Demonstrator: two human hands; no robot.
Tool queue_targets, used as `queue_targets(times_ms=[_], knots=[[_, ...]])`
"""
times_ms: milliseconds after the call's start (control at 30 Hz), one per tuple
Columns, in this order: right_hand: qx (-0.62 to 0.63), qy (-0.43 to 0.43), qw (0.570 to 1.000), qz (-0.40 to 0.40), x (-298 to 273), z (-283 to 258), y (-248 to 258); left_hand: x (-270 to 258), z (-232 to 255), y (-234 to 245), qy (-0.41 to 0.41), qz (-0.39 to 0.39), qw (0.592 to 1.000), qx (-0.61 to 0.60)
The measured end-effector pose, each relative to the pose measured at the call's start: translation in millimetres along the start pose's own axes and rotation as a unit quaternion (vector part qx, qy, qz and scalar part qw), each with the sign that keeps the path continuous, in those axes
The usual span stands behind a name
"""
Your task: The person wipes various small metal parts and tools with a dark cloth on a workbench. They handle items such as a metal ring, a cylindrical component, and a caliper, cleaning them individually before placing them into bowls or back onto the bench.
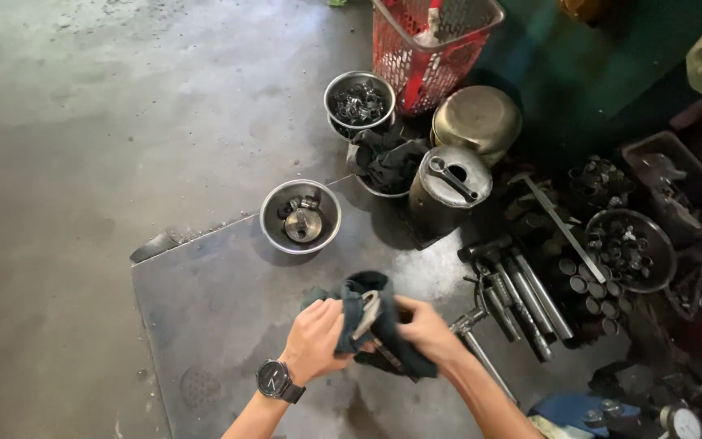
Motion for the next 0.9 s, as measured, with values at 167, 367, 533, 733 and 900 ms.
queue_targets(times_ms=[167, 367, 533, 733, 900], knots=[[-0.09, -0.045, 0.969, -0.227, 12, 28, -43, 37, 58, 39, -0.092, -0.007, 0.994, 0.065], [-0.33, 0.124, 0.934, -0.048, 7, -15, -59, -34, -71, -92, 0.352, 0.028, 0.863, -0.361], [-0.453, 0.132, 0.88, -0.054, 13, -13, -46, -25, -38, -43, 0.334, 0.083, 0.881, -0.325], [-0.206, 0.107, 0.942, -0.242, -9, -20, -76, -40, -30, -40, 0.142, 0.133, 0.929, -0.315], [-0.607, 0.37, 0.696, 0.102, -53, -90, -89, 11, -20, -2, 0.247, 0.107, 0.865, -0.424]])
Point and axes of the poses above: each hand's wrist, its own x-axis towards the middle knuckle, its own y-axis out of the back of the hand, z = x × y, the point moved 10 cm from there along x, towards the middle knuckle, and after that the axes turned 11 degrees about -z, right-handed, at the moved point
